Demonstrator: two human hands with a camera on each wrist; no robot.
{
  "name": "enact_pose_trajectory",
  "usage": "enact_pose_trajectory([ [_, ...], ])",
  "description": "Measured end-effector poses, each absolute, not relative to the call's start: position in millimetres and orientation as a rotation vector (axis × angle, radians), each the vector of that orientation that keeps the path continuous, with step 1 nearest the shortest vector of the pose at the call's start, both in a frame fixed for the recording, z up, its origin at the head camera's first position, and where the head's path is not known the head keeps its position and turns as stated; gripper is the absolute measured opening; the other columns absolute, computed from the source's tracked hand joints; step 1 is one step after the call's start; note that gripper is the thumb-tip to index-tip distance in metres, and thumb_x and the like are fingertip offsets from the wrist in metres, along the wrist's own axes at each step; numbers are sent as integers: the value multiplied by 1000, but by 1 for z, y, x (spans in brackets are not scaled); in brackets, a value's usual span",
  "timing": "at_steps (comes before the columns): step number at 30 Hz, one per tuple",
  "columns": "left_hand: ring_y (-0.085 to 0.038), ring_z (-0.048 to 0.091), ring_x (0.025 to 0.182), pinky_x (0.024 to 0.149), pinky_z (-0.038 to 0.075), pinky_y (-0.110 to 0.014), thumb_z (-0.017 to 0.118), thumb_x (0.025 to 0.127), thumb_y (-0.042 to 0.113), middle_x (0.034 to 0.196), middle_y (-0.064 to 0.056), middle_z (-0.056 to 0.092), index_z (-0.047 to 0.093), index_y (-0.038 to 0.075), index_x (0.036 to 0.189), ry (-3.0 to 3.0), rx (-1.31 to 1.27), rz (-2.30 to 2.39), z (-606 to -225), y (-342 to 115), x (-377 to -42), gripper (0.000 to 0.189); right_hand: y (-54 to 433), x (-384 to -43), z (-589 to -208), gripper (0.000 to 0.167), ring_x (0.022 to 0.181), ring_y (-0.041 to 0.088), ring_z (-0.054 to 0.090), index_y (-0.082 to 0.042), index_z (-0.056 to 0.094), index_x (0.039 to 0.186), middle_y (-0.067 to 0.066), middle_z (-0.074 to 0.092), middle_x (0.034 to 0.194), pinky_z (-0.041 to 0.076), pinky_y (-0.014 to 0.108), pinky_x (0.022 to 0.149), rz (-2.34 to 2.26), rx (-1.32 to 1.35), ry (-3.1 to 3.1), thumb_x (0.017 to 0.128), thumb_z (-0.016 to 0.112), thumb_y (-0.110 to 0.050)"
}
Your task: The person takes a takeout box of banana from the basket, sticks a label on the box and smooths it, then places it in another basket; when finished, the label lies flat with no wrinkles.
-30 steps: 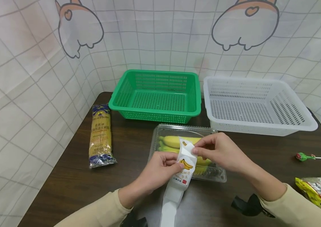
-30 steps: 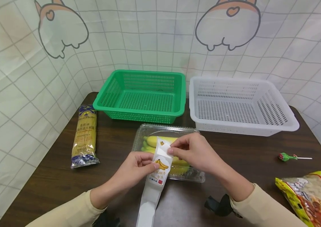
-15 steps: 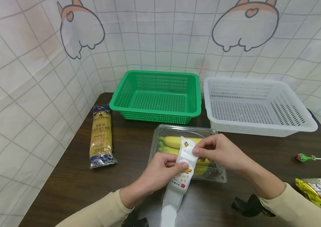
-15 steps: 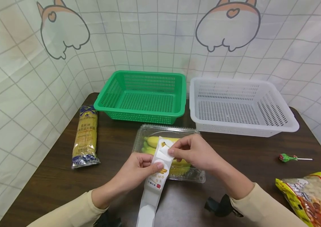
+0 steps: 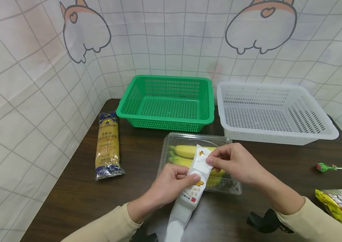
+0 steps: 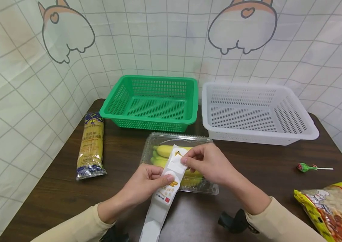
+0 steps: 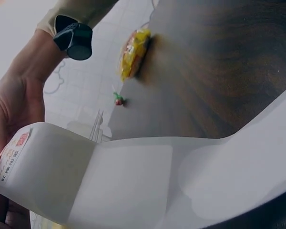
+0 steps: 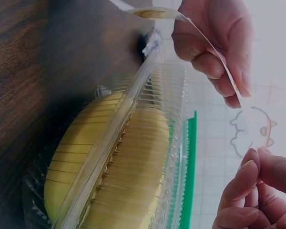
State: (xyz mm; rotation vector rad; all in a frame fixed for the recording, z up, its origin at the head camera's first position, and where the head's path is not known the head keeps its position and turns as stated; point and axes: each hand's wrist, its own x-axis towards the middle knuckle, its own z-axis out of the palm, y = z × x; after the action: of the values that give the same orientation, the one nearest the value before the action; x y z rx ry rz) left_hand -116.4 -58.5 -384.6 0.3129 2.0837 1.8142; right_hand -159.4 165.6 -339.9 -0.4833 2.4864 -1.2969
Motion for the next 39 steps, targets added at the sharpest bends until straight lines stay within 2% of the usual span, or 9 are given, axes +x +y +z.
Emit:
enact_pose_trajectory([
  [7,-3,67,64,58,54,-22,68,98,16,88,-27,76,75,-10,103,2079,315,1839,-385,-55,-115,27,170,-162,-337,17,73,17,62,-7,78,95,5,72,82,53,26,65,-1261,-530,2528,96,73,-23],
  [17,-4,66,62,55,52,-22,69,98,17,86,-26,76,76,-9,101,2082,294,1831,-381,-55,-114,28,176,-166,-333,16,69,10,53,-10,77,93,3,67,80,46,24,61,-1227,-553,2581,97,72,-25],
  [23,-4,66,63,56,53,-22,69,98,17,88,-27,76,75,-10,104,2066,292,1838,-380,-58,-112,28,181,-170,-330,14,68,13,55,-5,77,97,5,66,80,47,24,58,-1309,-589,2566,97,71,-18],
  [27,-4,67,63,56,53,-23,68,98,19,88,-26,76,75,-9,105,2050,284,1861,-381,-59,-111,29,181,-174,-329,15,68,12,55,-4,76,97,2,65,78,47,24,59,-1319,-599,2559,98,71,-18],
  [34,-4,66,62,56,53,-23,69,98,18,88,-26,76,75,-9,105,2055,259,1843,-382,-59,-109,29,183,-174,-333,15,69,15,56,-3,76,97,5,67,80,48,24,59,-1317,-570,2565,98,70,-17],
  [39,-4,67,62,55,53,-23,70,97,18,86,-27,76,76,-9,104,2053,261,1841,-384,-61,-108,29,185,-176,-333,17,72,17,57,-4,75,100,3,67,82,49,25,60,-1286,-523,2589,98,71,-20],
])
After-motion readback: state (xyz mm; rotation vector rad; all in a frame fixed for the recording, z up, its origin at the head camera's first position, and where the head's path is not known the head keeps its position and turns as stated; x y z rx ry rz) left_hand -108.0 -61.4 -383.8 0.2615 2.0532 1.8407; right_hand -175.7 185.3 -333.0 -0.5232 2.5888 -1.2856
